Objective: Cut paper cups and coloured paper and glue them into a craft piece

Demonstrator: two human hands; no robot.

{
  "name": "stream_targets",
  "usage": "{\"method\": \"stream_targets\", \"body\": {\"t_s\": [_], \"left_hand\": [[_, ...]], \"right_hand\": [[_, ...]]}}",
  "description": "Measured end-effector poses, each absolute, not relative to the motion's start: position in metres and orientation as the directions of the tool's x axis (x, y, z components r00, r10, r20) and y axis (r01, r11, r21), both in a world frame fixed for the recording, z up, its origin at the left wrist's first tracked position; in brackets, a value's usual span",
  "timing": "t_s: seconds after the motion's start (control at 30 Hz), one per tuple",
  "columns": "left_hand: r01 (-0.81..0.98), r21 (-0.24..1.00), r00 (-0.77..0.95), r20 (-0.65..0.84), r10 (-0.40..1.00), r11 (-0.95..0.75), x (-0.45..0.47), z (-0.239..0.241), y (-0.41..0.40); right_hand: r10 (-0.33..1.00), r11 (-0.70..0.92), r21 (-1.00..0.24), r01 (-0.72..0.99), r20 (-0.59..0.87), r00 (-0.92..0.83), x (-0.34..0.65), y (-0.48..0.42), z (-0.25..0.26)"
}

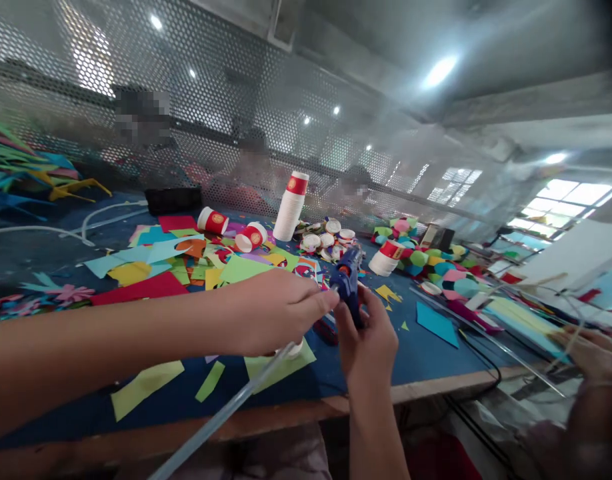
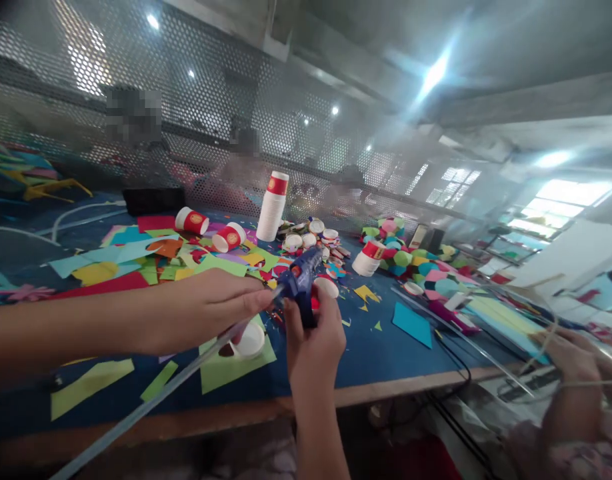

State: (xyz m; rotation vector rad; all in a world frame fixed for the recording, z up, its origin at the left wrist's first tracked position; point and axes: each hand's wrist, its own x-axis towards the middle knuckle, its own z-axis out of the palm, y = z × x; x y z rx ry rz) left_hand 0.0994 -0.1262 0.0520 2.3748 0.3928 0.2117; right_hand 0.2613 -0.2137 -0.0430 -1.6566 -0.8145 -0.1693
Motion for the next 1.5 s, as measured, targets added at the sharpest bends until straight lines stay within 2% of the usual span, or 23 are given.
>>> {"method": "stream_targets", "body": {"t_s": [0.13, 0.23, 0.33, 0.47, 0.63, 0.87, 0.93, 1.0, 1.13, 1.37, 1.5], "left_hand": [[0.259, 0.817, 0.931, -0.069, 0.358, -0.515, 0.093, 0.045, -0.136], [0.275, 0.847, 0.918, -0.090, 0.387, -0.456, 0.078, 0.035, -0.148], [0.271, 0.840, 0.920, -0.083, 0.383, -0.470, 0.059, 0.025, -0.167], [0.285, 0.764, 0.911, -0.029, 0.411, -0.579, 0.039, 0.013, -0.199], [0.246, 0.737, 0.928, 0.007, 0.372, -0.630, 0.031, 0.001, -0.233], [0.187, 0.619, 0.950, 0.083, 0.301, -0.763, 0.033, -0.031, -0.253], [0.173, 0.561, 0.957, 0.099, 0.273, -0.809, 0.032, -0.042, -0.255], [0.153, 0.469, 0.948, 0.178, 0.263, -0.870, 0.029, -0.051, -0.254], [0.142, 0.377, 0.873, 0.389, 0.295, -0.915, 0.019, -0.063, -0.241], [0.172, 0.217, 0.847, 0.466, 0.256, -0.961, 0.022, -0.073, -0.185], [0.196, 0.119, 0.830, 0.509, 0.229, -0.973, 0.028, -0.079, -0.169]], "right_hand": [[0.405, 0.017, -0.859, 0.511, 0.473, 0.782, 0.264, -0.224, -0.037], [0.408, 0.067, -0.895, 0.440, 0.427, 0.807, 0.266, -0.232, -0.033], [0.452, 0.146, -0.916, 0.373, 0.398, 0.798, 0.269, -0.242, -0.030], [0.525, 0.238, -0.933, 0.271, 0.358, 0.772, 0.272, -0.258, -0.027], [0.661, 0.214, -0.965, 0.154, 0.259, 0.704, 0.269, -0.285, -0.027], [0.819, 0.073, -0.996, 0.061, 0.094, 0.566, 0.251, -0.316, -0.044], [0.849, 0.034, -0.999, 0.040, 0.050, 0.526, 0.247, -0.323, -0.054], [0.871, 0.003, -1.000, 0.020, 0.012, 0.491, 0.245, -0.328, -0.065], [0.893, -0.041, -0.999, -0.027, -0.049, 0.447, 0.244, -0.334, -0.083], [0.957, -0.142, -0.980, -0.138, -0.172, 0.233, 0.255, -0.340, -0.094], [0.918, -0.228, -0.966, -0.125, -0.256, 0.302, 0.257, -0.342, -0.095]]}}
